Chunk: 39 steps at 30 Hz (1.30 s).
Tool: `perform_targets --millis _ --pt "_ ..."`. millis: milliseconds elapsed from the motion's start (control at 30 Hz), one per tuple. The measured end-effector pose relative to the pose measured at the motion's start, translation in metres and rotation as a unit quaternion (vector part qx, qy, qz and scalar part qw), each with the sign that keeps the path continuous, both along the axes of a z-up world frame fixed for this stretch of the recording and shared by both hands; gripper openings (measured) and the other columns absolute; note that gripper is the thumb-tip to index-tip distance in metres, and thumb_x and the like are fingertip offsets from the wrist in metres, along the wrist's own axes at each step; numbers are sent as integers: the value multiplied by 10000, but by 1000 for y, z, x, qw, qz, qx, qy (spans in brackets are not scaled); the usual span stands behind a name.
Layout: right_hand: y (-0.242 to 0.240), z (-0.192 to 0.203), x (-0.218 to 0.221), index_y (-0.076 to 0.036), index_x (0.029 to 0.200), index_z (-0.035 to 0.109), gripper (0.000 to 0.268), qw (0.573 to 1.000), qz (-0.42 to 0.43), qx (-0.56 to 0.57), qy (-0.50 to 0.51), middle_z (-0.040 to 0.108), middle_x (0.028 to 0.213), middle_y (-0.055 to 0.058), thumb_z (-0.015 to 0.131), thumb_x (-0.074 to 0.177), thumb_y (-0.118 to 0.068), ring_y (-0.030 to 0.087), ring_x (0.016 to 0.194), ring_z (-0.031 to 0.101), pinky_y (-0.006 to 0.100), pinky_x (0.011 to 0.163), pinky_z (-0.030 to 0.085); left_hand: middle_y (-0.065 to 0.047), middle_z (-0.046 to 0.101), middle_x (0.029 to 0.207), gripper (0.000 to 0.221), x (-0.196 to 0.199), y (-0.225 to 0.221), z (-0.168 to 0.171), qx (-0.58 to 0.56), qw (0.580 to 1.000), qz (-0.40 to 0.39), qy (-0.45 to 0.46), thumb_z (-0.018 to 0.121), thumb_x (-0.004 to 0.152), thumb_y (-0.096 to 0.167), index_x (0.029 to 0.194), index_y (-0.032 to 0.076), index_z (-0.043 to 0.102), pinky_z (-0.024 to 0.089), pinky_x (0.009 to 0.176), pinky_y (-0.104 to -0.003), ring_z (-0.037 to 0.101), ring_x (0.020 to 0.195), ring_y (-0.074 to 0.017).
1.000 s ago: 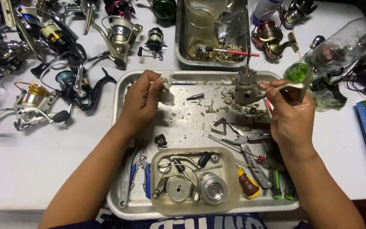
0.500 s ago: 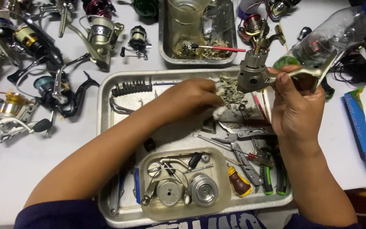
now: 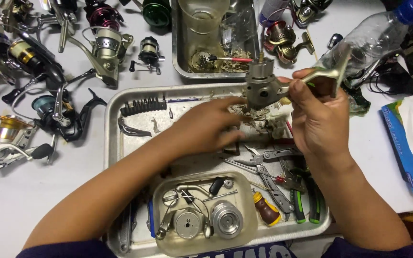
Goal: Assembling and repairing fishing reels using various tools like screwdrivers and pliers on a workbench.
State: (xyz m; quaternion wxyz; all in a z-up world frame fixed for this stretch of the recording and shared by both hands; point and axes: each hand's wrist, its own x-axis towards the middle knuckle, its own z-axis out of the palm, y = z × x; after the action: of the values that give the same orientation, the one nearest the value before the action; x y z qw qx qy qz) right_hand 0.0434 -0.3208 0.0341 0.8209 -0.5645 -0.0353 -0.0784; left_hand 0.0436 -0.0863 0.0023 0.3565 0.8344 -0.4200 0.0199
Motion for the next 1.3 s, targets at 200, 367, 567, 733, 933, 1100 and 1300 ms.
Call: perform_targets --millis 200,367,567,733,933,1100,1300 --pt "36 19 -2 -112 1003 663 160 989 106 -103 31 704 1024 31 768 903 -179 183 1065 689 398 1071 523 -211 514 1505 837 -22 44 44 -307 840 100 436 697 835 387 1547 169 315 626 954 -345 692 1137 -215" --pt "71 25 3 -108 1012 695 179 974 184 -127 43 728 988 21 786 883 -190 219 1059 751 355 1024 549 -78 706 1328 796 -38 50 53 -297 829 172 441 736 725 425 1433 130 522 579 1003 -355 723 1111 -195" --pt "65 53 22 -123 1214 681 439 891 248 -373 73 749 1129 51 699 836 -347 182 1089 695 351 1021 540 -72 783 1144 541 -44 60 33 -354 797 240 426 787 750 247 1247 71 663 588 960 -298 731 1051 -162" --pt "20 44 30 -173 1264 724 397 728 201 -655 16 743 1276 51 696 901 -331 221 1164 688 409 994 542 -123 730 1122 509 -47 68 28 -347 744 314 477 770 751 201 1212 41 627 663 742 -324 756 937 -243" --pt "-26 -37 36 -60 1258 707 373 590 193 -775 -123 679 1119 204 701 935 -246 404 1022 647 502 878 506 -205 680 1138 524 -44 68 14 -451 690 294 484 736 804 152 1259 -13 539 676 609 -389 736 919 -311" --pt "-23 -47 34 -96 1030 831 165 579 140 -779 -193 736 906 86 759 881 -91 342 894 670 497 675 578 -209 707 1153 476 -41 72 -4 -495 660 304 476 743 801 73 1233 -4 557 684 717 -424 745 946 -318" --pt "-24 -41 31 -28 947 824 70 588 140 -758 -247 778 894 123 793 923 -86 293 739 725 424 713 641 -243 668 1242 574 -45 75 1 -481 684 297 461 743 805 124 1306 -7 498 701 710 -389 758 1004 -327"
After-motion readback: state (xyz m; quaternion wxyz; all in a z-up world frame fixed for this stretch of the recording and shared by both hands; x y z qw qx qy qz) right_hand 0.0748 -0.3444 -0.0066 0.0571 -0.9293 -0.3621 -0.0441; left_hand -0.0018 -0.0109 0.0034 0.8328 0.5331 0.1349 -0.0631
